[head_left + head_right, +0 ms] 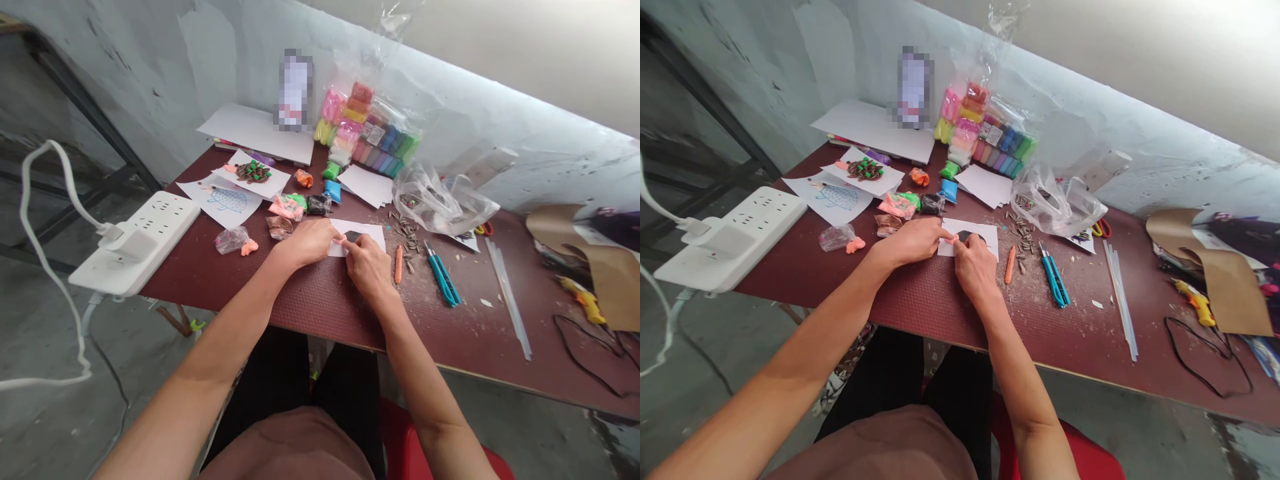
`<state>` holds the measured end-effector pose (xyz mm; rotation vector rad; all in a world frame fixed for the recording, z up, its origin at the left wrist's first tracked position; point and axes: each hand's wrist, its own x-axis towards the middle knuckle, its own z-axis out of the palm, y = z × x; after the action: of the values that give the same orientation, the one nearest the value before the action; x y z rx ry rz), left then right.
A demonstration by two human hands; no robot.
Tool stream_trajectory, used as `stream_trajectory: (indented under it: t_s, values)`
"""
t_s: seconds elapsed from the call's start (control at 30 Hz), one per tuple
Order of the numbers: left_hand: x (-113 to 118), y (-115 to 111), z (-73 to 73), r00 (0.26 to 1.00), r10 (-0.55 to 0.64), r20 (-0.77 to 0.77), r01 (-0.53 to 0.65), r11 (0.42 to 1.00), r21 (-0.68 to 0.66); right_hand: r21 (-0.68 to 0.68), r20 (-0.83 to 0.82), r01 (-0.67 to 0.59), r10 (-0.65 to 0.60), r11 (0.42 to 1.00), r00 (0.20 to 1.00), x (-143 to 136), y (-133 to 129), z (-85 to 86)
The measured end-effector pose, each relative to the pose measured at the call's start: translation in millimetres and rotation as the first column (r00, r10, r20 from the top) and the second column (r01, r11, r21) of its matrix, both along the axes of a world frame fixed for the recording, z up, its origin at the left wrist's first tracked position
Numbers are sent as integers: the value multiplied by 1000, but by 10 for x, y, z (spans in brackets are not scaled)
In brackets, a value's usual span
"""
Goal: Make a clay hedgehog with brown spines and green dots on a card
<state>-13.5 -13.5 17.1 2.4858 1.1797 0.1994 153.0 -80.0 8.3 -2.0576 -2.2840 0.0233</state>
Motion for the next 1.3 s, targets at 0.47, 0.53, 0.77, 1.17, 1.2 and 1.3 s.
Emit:
stream_trajectory:
  t_s: [0.47,0.53,0.77,1.17,1.2,1.3]
  values:
    - [6,-22,32,997,2,-72,-3,1000,-18,-23,-126,38,-41,999,991,39,115,-11]
    - [5,-21,31,998,-2,-69,0,1000,-18,-30,-160,42,-46,999,986,51,146,-30]
    - [-7,-20,32,996,-20,-82,19,1000,-14,123,-335,62,-17,990,942,183,184,-137]
    - [-50,35,42,999,-45,-9,44,999,-28,65,-174,-24,35,998,984,107,51,-113]
    - [-54,43,32,999,-42,-7,42,999,-27,79,-193,-24,38,997,981,113,51,-115]
    - [-56,57,1,999,-43,-11,43,999,-22,133,-227,7,24,991,974,129,56,-123]
